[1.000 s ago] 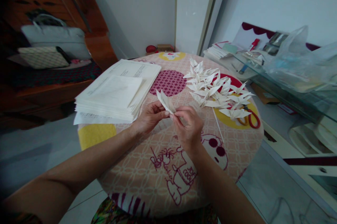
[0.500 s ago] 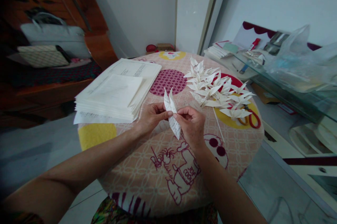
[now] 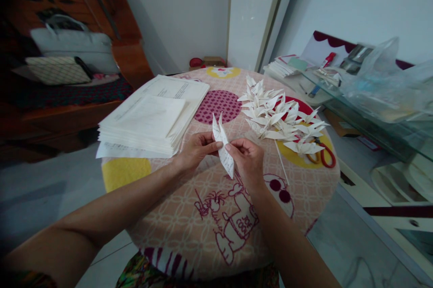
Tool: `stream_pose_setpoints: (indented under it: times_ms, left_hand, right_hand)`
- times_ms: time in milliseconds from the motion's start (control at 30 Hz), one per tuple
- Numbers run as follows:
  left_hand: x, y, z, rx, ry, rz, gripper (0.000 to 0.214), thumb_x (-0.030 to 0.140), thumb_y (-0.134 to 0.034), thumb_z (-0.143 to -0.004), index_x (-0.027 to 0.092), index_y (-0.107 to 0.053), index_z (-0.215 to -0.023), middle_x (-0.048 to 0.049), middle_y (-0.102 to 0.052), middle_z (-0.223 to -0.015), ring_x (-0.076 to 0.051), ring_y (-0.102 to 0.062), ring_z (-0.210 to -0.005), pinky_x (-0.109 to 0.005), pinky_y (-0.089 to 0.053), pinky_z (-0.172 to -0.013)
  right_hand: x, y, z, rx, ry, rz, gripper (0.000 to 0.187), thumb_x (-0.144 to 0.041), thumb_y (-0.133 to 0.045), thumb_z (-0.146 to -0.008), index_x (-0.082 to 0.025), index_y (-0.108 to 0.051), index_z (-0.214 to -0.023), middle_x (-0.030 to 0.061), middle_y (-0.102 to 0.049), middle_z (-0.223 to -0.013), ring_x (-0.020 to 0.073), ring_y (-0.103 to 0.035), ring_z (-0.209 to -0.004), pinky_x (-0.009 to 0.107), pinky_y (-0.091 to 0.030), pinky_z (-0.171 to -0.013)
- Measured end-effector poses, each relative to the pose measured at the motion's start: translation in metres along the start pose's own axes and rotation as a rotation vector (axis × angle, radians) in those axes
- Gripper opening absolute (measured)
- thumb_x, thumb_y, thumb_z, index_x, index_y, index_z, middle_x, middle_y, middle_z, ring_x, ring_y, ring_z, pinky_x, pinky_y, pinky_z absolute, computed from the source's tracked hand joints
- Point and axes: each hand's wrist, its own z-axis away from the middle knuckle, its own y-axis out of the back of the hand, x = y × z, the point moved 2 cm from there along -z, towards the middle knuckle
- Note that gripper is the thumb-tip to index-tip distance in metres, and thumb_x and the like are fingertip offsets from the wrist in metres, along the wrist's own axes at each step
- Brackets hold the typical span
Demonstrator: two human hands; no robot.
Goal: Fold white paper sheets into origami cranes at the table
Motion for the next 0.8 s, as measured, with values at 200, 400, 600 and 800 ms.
stream_pose_setpoints:
  times_ms: [200,400,600,800]
  left_hand:
    - [0.003,0.005,-0.003,-0.106,0.023,0.161,0.033,0.036,-0.087,-0.069,0.012,-0.072,-0.085,-0.0044,-0.073,-0.078,-0.013,-0.066,-0.067,-0.023,-0.054,-0.067]
    - [-0.004,0.006,-0.004,-0.182,0.058,0.234,0.029,0.034,-0.086,-0.071,0.012,-0.072,-0.082,-0.0045,-0.072,-0.074,-0.013,-0.066,-0.067,-0.022,-0.052,-0.066]
    - [-0.005,0.005,-0.003,-0.184,0.064,0.222,0.031,0.036,-0.087,-0.069,0.012,-0.073,-0.082,-0.0049,-0.071,-0.071,-0.013,-0.064,-0.066,-0.023,-0.051,-0.068]
    - [-0.005,0.003,-0.005,-0.166,0.057,0.230,0.030,0.034,-0.088,-0.067,0.011,-0.073,-0.079,-0.0026,-0.066,-0.067,-0.007,-0.052,-0.054,-0.017,-0.038,-0.050]
  right_hand:
    - [-0.017,0.003,0.005,-0.043,0.212,0.110,0.005,-0.023,-0.073,-0.076,-0.019,-0.073,-0.080,0.0003,-0.072,-0.076,0.0135,-0.065,-0.066,0.024,-0.053,-0.061]
    - [-0.020,0.003,0.009,-0.059,0.211,0.078,0.007,-0.020,-0.074,-0.076,-0.019,-0.074,-0.083,-0.0004,-0.072,-0.074,0.0124,-0.066,-0.063,0.024,-0.054,-0.059]
    - [-0.017,-0.001,0.008,-0.049,0.122,0.039,0.022,-0.022,-0.075,-0.072,-0.018,-0.071,-0.094,-0.0024,-0.068,-0.067,0.0102,-0.060,-0.053,0.021,-0.050,-0.049]
    - [-0.016,0.000,0.009,-0.035,0.132,0.043,0.021,-0.022,-0.072,-0.074,-0.018,-0.069,-0.095,-0.0021,-0.068,-0.067,0.0108,-0.061,-0.053,0.022,-0.050,-0.049]
